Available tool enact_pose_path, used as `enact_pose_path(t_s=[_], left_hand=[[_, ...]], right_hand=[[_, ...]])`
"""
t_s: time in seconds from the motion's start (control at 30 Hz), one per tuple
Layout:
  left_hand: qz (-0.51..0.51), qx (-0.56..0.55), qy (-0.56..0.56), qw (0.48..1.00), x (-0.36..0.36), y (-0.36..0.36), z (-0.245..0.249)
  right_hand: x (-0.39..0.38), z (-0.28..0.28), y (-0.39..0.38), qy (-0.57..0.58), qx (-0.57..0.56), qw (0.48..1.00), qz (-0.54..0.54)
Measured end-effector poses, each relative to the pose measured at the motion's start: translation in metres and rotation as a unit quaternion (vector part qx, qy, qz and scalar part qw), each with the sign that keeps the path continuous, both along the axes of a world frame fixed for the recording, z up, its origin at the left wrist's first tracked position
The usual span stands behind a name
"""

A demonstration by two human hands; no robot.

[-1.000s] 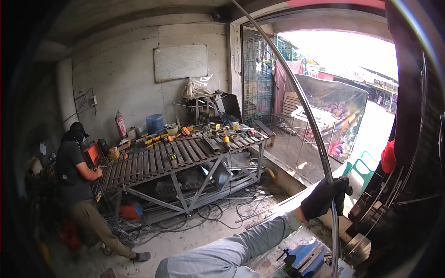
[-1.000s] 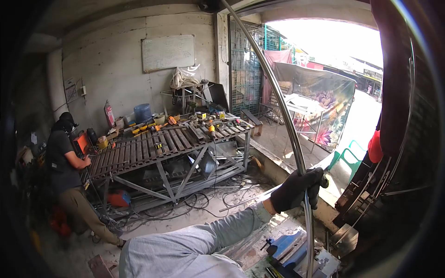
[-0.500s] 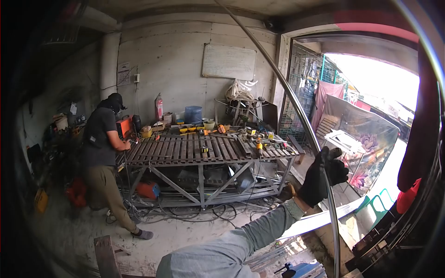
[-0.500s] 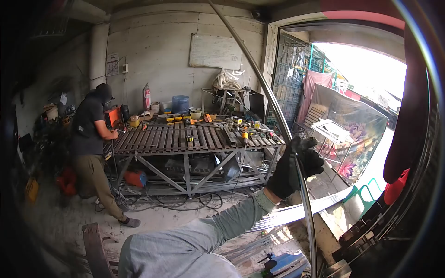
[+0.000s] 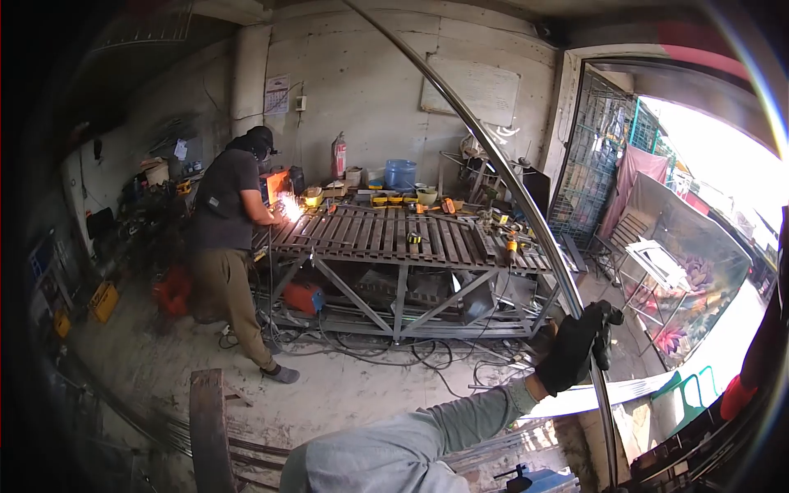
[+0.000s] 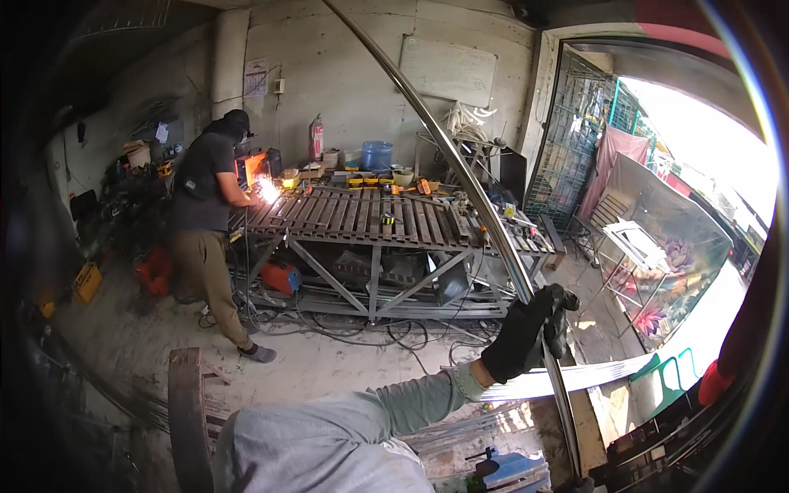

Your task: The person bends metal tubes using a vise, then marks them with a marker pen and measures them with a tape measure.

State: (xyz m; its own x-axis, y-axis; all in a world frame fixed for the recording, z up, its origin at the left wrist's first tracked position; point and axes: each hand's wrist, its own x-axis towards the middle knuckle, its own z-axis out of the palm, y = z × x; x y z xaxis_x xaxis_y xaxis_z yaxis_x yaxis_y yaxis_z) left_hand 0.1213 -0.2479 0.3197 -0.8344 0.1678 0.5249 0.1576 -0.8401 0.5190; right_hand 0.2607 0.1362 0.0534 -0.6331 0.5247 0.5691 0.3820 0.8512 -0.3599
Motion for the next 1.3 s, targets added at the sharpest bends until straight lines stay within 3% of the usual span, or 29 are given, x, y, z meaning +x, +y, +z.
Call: enact_pose_path(t_s=[0.07, 0.1, 0.13, 0.17, 0.2, 0.23, 0.27, 0.33, 0.37, 0.4, 0.43, 0.47, 0.53, 0.57, 0.67, 0.7, 0.73, 0.8, 0.83, 0.87, 0.93, 0.97, 1.07, 1.13, 1.3], left_hand=[[0.014, -0.055, 0.022, 0.998, 0.011, -0.009, -0.010], [-0.050, -0.019, 0.054, 0.997, 0.013, -0.018, -0.013], [-0.051, -0.021, 0.053, 0.997, 0.024, -0.022, -0.012], [-0.076, 0.043, -0.028, 0.996, 0.040, -0.025, -0.007], [-0.100, 0.105, -0.109, 0.983, 0.051, -0.030, -0.004], [-0.062, 0.042, -0.010, 0.997, 0.052, -0.038, -0.015], [-0.147, 0.014, 0.081, 0.986, 0.038, -0.046, -0.036], [-0.169, 0.007, 0.087, 0.982, 0.046, -0.051, -0.048], [-0.149, -0.025, 0.063, 0.987, 0.060, -0.054, -0.041], [-0.135, -0.042, 0.056, 0.988, 0.067, -0.052, -0.042], [-0.137, -0.040, 0.066, 0.988, 0.068, -0.049, -0.048], [-0.140, -0.038, 0.075, 0.987, 0.069, -0.044, -0.055], [-0.131, -0.062, 0.057, 0.988, 0.078, -0.038, -0.067], [-0.142, -0.030, 0.075, 0.987, 0.080, -0.033, -0.071], [-0.111, -0.008, 0.139, 0.984, 0.084, -0.019, -0.076], [-0.110, -0.058, 0.095, 0.988, 0.088, -0.021, -0.079], [-0.123, -0.125, 0.033, 0.984, 0.086, -0.025, -0.089], [-0.031, -0.208, 0.058, 0.976, 0.100, -0.029, -0.074], [0.003, -0.286, 0.097, 0.953, 0.102, -0.032, -0.062], [-0.076, -0.295, 0.083, 0.949, 0.097, -0.029, -0.063], [-0.092, -0.133, 0.184, 0.969, 0.088, -0.023, -0.068], [-0.106, -0.110, 0.135, 0.979, 0.093, -0.020, -0.067], [0.060, -0.270, 0.139, 0.951, 0.103, -0.013, -0.053], [0.103, -0.272, 0.158, 0.944, 0.100, -0.007, -0.048], [0.075, -0.036, 0.268, 0.960, 0.087, -0.018, -0.006]], right_hand=[[-0.023, -0.018, 0.013, -0.034, -0.043, 0.998, -0.040], [-0.031, -0.026, 0.025, -0.081, -0.065, 0.994, -0.038], [-0.037, -0.033, 0.035, -0.082, -0.066, 0.994, -0.039], [-0.041, -0.041, 0.044, -0.128, -0.093, 0.986, -0.045], [-0.046, -0.049, 0.053, -0.136, -0.035, 0.990, -0.028], [-0.051, -0.054, 0.057, -0.136, -0.039, 0.989, -0.032], [-0.053, -0.061, 0.062, -0.158, 0.081, 0.984, 0.006], [-0.069, -0.077, 0.082, -0.177, 0.142, 0.973, 0.031], [-0.077, -0.083, 0.091, -0.163, 0.082, 0.982, 0.048], [-0.089, -0.120, 0.112, -0.109, -0.098, 0.988, 0.057], [-0.101, -0.157, 0.128, 0.030, -0.338, 0.935, 0.101], [-0.131, -0.220, 0.162, 0.209, -0.551, 0.793, 0.157], [-0.107, -0.166, 0.106, 0.106, -0.401, 0.904, 0.106], [-0.085, -0.104, 0.049, 0.058, -0.321, 0.943, 0.071], [-0.077, -0.051, -0.018, 0.075, -0.106, 0.985, 0.112], [-0.080, -0.049, -0.030, 0.079, -0.092, 0.983, 0.137], [-0.067, 0.002, -0.073, 0.104, -0.108, 0.977, 0.149], [-0.058, 0.047, -0.114, 0.145, -0.126, 0.968, 0.164], [-0.057, 0.055, -0.124, 0.233, -0.063, 0.954, 0.179], [-0.053, 0.071, -0.139, 0.238, -0.064, 0.955, 0.167], [-0.048, 0.109, -0.161, 0.252, -0.007, 0.938, 0.236], [-0.047, 0.129, -0.172, 0.271, 0.008, 0.928, 0.257], [-0.060, 0.146, -0.198, 0.272, -0.009, 0.910, 0.312], [-0.068, 0.157, -0.193, 0.257, 0.007, 0.923, 0.287], [-0.106, 0.170, -0.172, 0.269, 0.013, 0.918, 0.292]])
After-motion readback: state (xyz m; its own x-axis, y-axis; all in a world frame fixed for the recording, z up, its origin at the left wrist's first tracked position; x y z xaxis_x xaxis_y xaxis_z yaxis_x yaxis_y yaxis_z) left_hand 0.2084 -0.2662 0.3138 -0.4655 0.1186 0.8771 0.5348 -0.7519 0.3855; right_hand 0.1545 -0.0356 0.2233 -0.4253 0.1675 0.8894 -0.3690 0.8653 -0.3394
